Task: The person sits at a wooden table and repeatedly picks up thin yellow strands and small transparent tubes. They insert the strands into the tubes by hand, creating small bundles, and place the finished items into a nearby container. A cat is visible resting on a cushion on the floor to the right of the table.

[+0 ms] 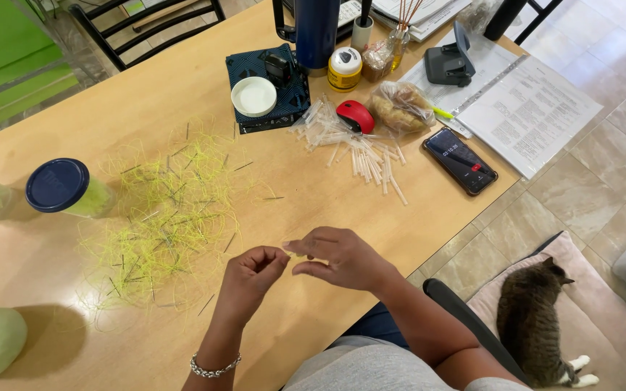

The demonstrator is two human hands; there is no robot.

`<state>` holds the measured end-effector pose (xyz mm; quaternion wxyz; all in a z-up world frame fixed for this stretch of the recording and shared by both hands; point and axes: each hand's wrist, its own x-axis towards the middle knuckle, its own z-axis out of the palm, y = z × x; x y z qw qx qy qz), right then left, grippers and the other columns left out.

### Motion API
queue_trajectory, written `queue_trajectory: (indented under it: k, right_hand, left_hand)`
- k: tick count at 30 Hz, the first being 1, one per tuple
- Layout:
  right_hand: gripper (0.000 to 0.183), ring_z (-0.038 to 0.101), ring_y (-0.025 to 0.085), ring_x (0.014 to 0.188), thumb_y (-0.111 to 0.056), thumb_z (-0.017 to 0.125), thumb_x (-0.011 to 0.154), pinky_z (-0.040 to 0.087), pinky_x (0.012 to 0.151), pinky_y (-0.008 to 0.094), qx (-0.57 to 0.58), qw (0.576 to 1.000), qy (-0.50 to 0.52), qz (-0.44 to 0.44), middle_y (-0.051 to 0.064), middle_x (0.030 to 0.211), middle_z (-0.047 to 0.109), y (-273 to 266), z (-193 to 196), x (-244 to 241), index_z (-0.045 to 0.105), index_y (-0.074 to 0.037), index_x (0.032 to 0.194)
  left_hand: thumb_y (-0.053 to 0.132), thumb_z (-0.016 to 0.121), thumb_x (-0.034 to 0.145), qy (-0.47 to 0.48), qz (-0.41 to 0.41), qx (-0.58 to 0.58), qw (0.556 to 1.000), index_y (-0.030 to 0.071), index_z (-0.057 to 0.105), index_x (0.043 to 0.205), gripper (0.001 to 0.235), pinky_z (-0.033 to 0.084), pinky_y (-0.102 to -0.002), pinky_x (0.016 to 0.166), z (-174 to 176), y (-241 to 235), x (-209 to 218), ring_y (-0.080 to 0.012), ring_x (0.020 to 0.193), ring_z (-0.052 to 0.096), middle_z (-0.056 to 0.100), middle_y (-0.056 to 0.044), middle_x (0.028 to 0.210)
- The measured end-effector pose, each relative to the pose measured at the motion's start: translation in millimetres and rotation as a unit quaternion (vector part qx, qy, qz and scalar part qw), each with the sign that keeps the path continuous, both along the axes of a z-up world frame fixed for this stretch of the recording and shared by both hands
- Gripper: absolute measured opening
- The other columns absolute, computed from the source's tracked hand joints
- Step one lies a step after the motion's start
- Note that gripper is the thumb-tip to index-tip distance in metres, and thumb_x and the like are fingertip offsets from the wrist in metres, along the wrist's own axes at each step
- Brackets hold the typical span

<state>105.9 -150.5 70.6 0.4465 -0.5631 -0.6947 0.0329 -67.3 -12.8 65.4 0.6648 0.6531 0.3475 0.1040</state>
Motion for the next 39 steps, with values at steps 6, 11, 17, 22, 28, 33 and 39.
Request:
queue_trajectory:
  k: [6,11,17,22,28,33,39]
  right_hand:
    - [0.019,0.075,0.028,0.072,-0.005,0.082,0.086,0.062,0.064,0.035,0.013,0.984,0.178,-0.03,0.014,0.085,0.076,1.9,25.4,-0.4,0.08,-0.005,0.106]
    - [0.015,0.074,0.025,0.075,0.0,0.085,0.083,0.061,0.068,0.034,0.048,0.97,0.23,-0.07,0.013,0.088,0.077,5.8,6.6,19.8,0.081,-0.002,0.097]
    - [0.023,0.072,0.021,0.072,-0.001,0.085,0.081,0.06,0.067,0.032,0.047,0.968,0.248,0.0,0.015,0.089,0.076,16.1,-4.6,23.5,0.081,0.003,0.103]
    - [0.028,0.072,0.022,0.075,-0.004,0.088,0.078,0.06,0.069,0.033,0.022,0.976,0.213,0.04,0.015,0.091,0.076,22.1,16.7,12.9,0.08,0.001,0.105]
    - [0.017,0.075,0.029,0.074,0.001,0.084,0.083,0.06,0.07,0.037,-0.031,0.984,0.167,0.057,0.015,0.087,0.075,17.6,33.4,11.4,0.08,-0.001,0.099]
    - [0.017,0.075,0.027,0.075,-0.001,0.082,0.086,0.06,0.07,0.037,-0.058,0.987,0.139,0.048,0.013,0.088,0.074,13.9,42.6,12.0,0.08,-0.004,0.103]
    - [0.011,0.074,0.033,0.075,0.001,0.078,0.088,0.061,0.068,0.039,-0.04,0.997,0.064,0.027,0.016,0.085,0.073,9.8,48.6,14.2,0.078,0.001,0.098]
  left_hand:
    - [0.007,0.076,0.088,-0.078,0.072,-0.107,0.989,-0.002,0.075,0.086,0.009,0.037,-0.021,0.061,4.8,0.4,6.6,-0.0066,0.067,0.044,0.067,-0.008,0.07]
    - [0.011,0.078,0.086,-0.129,0.099,-0.136,0.977,0.001,0.072,0.08,0.013,0.036,-0.019,0.058,41.3,-9.0,9.1,-0.0054,0.063,0.042,0.057,-0.002,0.065]
    - [0.009,0.079,0.083,-0.159,0.08,-0.157,0.972,-0.001,0.074,0.083,0.011,0.034,-0.017,0.057,40.3,-10.9,7.5,-0.0039,0.064,0.041,0.054,-0.001,0.065]
    - [0.008,0.079,0.083,-0.143,0.06,-0.137,0.978,-0.001,0.075,0.084,0.01,0.035,-0.016,0.058,31.9,-8.8,7.3,-0.0032,0.065,0.045,0.057,-0.001,0.065]
    - [0.009,0.077,0.084,-0.104,0.029,-0.081,0.991,0.001,0.076,0.085,0.008,0.039,-0.018,0.059,32.2,-6.1,0.6,-0.0054,0.066,0.049,0.059,-0.002,0.064]
    - [0.01,0.077,0.084,-0.088,0.017,-0.065,0.994,0.001,0.077,0.087,0.01,0.04,-0.018,0.058,33.0,-2.8,1.3,-0.0066,0.065,0.051,0.059,-0.003,0.063]
    - [0.013,0.077,0.085,-0.053,-0.012,-0.048,0.997,0.002,0.078,0.089,0.011,0.043,-0.018,0.057,36.2,-1.7,5.0,-0.0056,0.063,0.051,0.059,-0.001,0.061]
